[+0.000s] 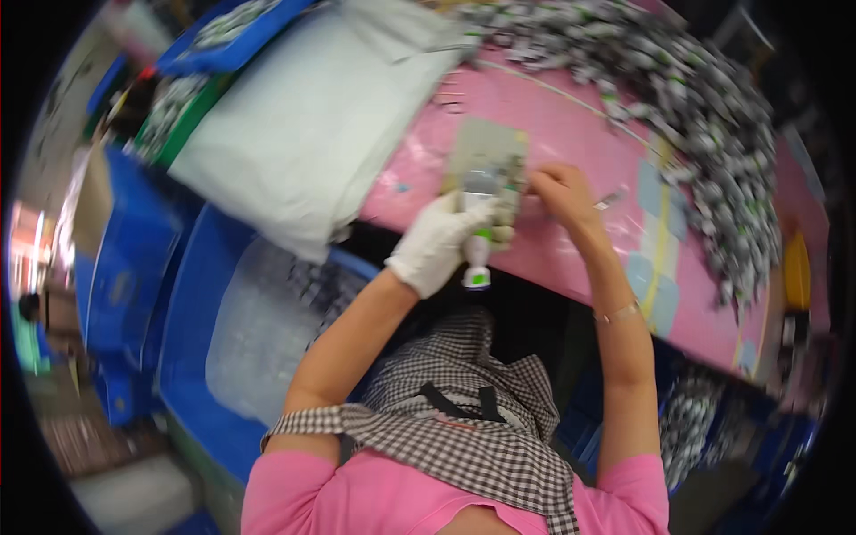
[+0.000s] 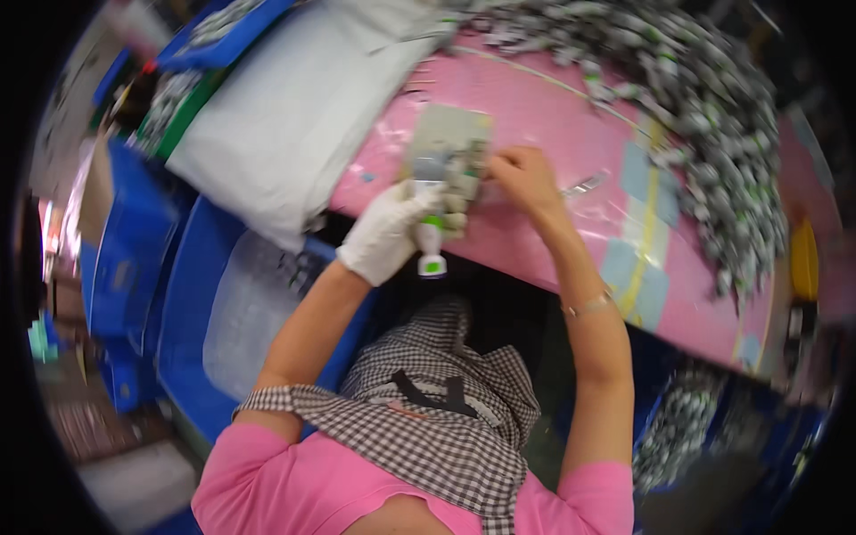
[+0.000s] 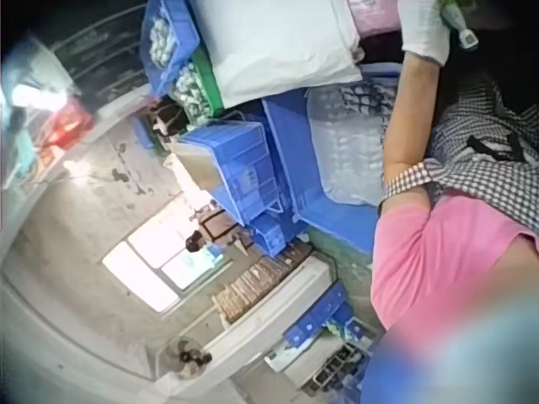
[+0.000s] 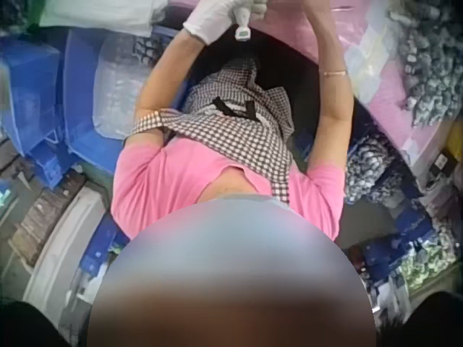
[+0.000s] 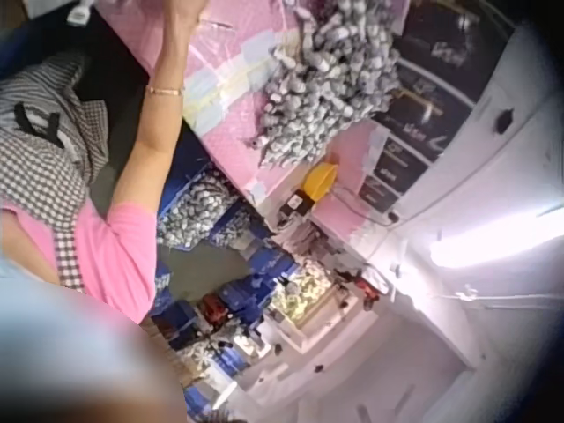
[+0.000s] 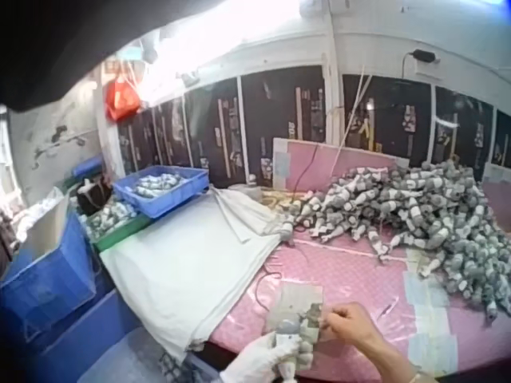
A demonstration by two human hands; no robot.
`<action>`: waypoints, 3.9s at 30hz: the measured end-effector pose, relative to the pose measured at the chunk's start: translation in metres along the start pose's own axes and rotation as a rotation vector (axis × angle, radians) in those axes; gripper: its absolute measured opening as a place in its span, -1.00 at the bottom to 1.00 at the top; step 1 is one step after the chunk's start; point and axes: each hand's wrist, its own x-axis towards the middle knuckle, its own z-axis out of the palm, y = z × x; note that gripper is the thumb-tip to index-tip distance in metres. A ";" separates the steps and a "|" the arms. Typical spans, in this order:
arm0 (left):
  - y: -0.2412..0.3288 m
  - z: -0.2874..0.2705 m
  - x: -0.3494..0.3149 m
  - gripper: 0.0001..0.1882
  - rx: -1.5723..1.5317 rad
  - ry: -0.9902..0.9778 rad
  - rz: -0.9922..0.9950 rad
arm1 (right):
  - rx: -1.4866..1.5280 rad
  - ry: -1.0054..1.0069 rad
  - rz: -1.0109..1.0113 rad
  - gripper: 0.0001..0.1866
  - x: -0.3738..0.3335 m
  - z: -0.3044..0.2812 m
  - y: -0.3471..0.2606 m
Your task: The recorder is assembling small plastic toy snowmen by attaching components and using a tool to fasten them, then placing the finished products into a blue bin.
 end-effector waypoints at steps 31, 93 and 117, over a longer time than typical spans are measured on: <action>-0.100 -0.371 -0.227 -0.86 2.069 0.412 0.077 | -0.091 0.604 0.171 -0.73 0.027 -0.145 0.072; -0.029 0.005 -0.038 -0.37 -0.300 -0.055 -0.340 | 0.992 0.195 0.218 -0.66 -0.054 -0.014 -0.014; 0.018 0.013 0.006 -0.60 0.227 0.011 -0.147 | -0.260 0.077 -0.068 -0.80 -0.011 -0.022 -0.016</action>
